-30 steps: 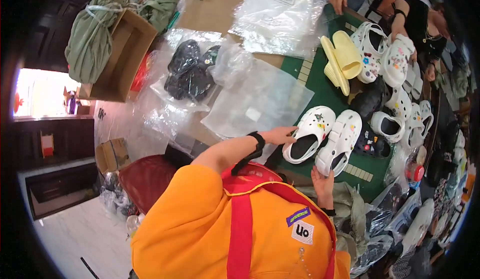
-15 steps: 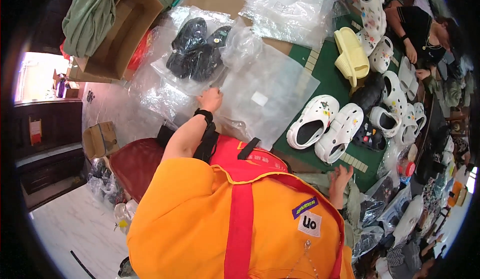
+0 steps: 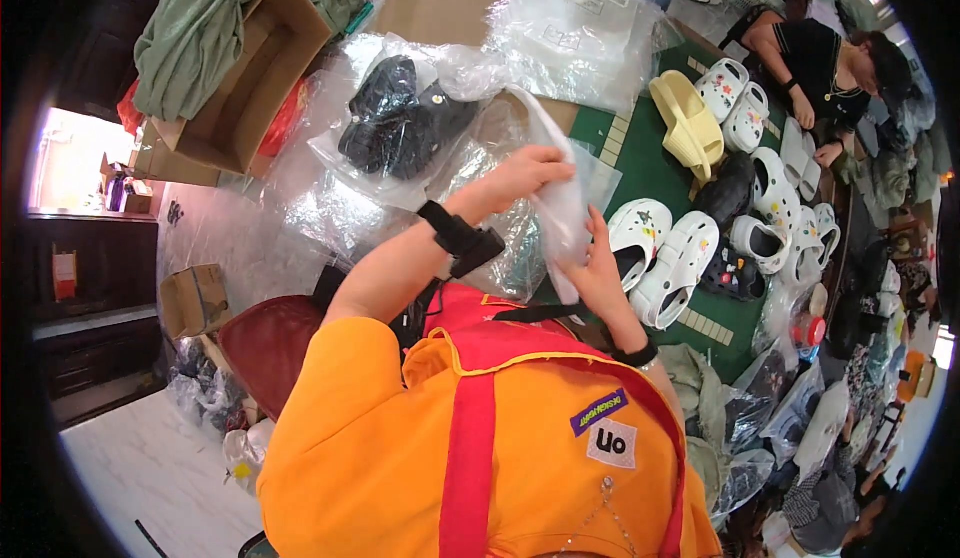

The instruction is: The recorder is seen inspecting and placing white clog-style shoes into plastic bags at a packing station.

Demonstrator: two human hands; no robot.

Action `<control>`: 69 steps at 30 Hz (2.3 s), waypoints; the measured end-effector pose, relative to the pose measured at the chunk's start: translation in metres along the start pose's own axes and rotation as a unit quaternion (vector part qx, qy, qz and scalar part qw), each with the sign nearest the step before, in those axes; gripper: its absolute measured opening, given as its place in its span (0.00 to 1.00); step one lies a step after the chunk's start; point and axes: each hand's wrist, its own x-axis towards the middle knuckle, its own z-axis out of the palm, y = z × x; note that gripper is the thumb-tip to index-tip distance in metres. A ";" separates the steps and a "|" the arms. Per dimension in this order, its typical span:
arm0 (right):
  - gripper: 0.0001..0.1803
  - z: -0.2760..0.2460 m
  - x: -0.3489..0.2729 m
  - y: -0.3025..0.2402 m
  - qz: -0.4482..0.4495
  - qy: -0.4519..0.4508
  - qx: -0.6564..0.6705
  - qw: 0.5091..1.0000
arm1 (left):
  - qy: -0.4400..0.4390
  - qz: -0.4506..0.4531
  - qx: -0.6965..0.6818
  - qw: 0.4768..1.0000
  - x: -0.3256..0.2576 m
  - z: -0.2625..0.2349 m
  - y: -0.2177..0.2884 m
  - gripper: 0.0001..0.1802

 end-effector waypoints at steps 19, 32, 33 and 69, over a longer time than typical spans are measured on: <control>0.25 -0.053 -0.010 -0.017 0.037 0.124 0.583 0.802 | 0.095 0.442 0.469 0.759 -0.019 0.092 -0.033 0.13; 0.17 -0.066 -0.029 -0.003 0.064 0.258 0.272 0.925 | -0.004 0.376 0.396 0.838 -0.012 0.088 -0.026 0.10; 0.19 -0.067 -0.030 0.001 0.058 0.260 0.285 0.921 | 0.033 0.375 0.381 0.845 -0.012 0.086 -0.024 0.09; 0.18 -0.147 -0.048 -0.046 -0.149 0.119 -0.590 0.785 | -0.184 0.322 0.709 0.600 -0.026 0.033 0.024 0.35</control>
